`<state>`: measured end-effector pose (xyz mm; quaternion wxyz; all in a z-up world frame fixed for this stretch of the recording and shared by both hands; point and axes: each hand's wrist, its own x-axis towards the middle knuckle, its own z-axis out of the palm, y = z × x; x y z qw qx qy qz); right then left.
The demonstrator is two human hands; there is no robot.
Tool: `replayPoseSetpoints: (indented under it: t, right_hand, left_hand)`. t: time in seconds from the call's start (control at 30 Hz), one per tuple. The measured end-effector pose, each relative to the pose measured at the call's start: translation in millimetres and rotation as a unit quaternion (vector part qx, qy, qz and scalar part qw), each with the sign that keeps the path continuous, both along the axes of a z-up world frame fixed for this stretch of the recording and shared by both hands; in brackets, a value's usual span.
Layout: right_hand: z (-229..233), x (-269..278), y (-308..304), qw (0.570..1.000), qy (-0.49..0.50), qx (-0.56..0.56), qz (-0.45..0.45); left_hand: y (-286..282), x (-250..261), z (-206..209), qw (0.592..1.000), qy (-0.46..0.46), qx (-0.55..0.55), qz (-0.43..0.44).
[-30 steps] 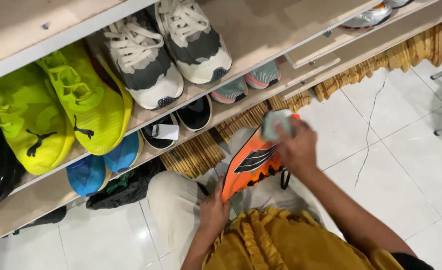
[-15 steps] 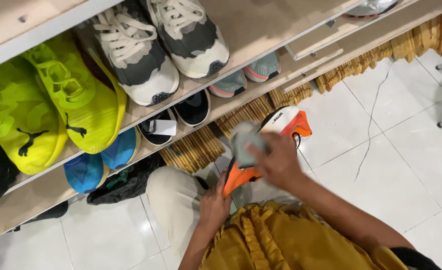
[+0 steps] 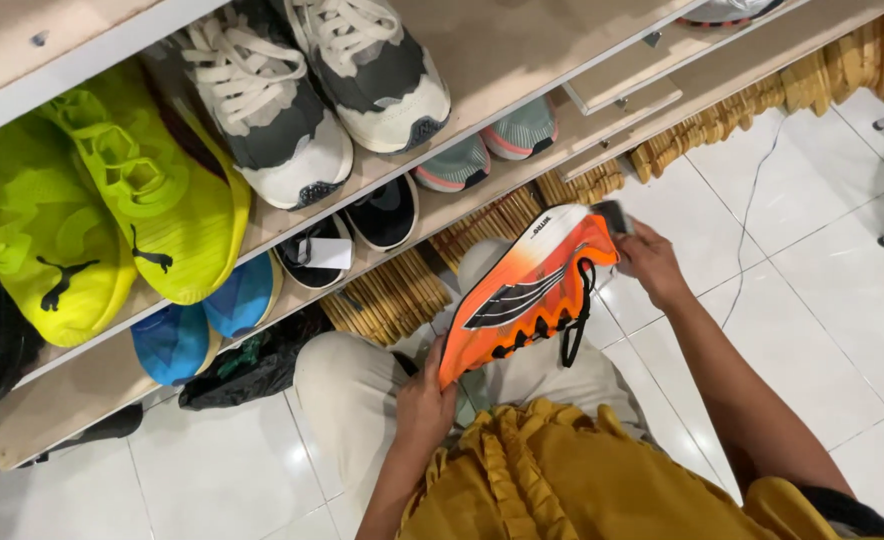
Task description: Cleaning several pairs of sneakers using a specialized cleaning brush/block in a shoe store.
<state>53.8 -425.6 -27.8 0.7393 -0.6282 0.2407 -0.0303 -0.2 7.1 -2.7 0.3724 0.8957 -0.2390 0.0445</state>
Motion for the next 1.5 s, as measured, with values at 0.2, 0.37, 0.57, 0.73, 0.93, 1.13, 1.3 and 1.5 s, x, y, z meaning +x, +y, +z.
replayPoseSetpoints:
  t: [0.2, 0.37, 0.57, 0.73, 0.93, 1.13, 1.3, 1.5]
  right_hand:
    - [109.7, -53.8, 130.6, 0.738, -0.298, -0.602, -0.055]
    - [116.6, -61.6, 179.1, 0.557, -0.471, -0.666, 0.155]
    - [81.2, -23.5, 89.0, 0.723, -0.245, -0.645, -0.022]
    - [118.8, -54.2, 177.6, 0.656, -0.399, -0.63, 0.114]
    - [94.5, 6.0, 90.2, 0.657, -0.199, -0.726, 0.036]
    - [106.2, -12.2, 114.5, 0.705, -0.236, -0.667, 0.052]
    - [123.4, -36.2, 165.8, 0.598, -0.417, -0.673, 0.125]
    - [43.6, 13.4, 31.0, 0.803, -0.156, -0.575, 0.039]
  left_hand:
    - [-8.5, 6.2, 18.4, 0.998, 0.063, 0.014, 0.005]
    - [-9.8, 6.8, 28.4, 0.998, 0.057, -0.005, -0.005]
    - [-10.4, -1.1, 21.6, 0.998, 0.063, 0.001, 0.014]
    - [-4.9, -3.0, -2.4, 0.997, 0.068, 0.022, 0.006]
    - [-4.1, -9.6, 9.5, 1.0, 0.01, 0.012, -0.006]
    - [-6.8, -8.2, 8.1, 1.0, -0.015, -0.015, -0.005]
    - [-2.6, -8.6, 4.5, 0.999, 0.035, 0.026, -0.007]
    - [-1.6, -5.9, 16.6, 0.998, 0.037, -0.056, 0.009]
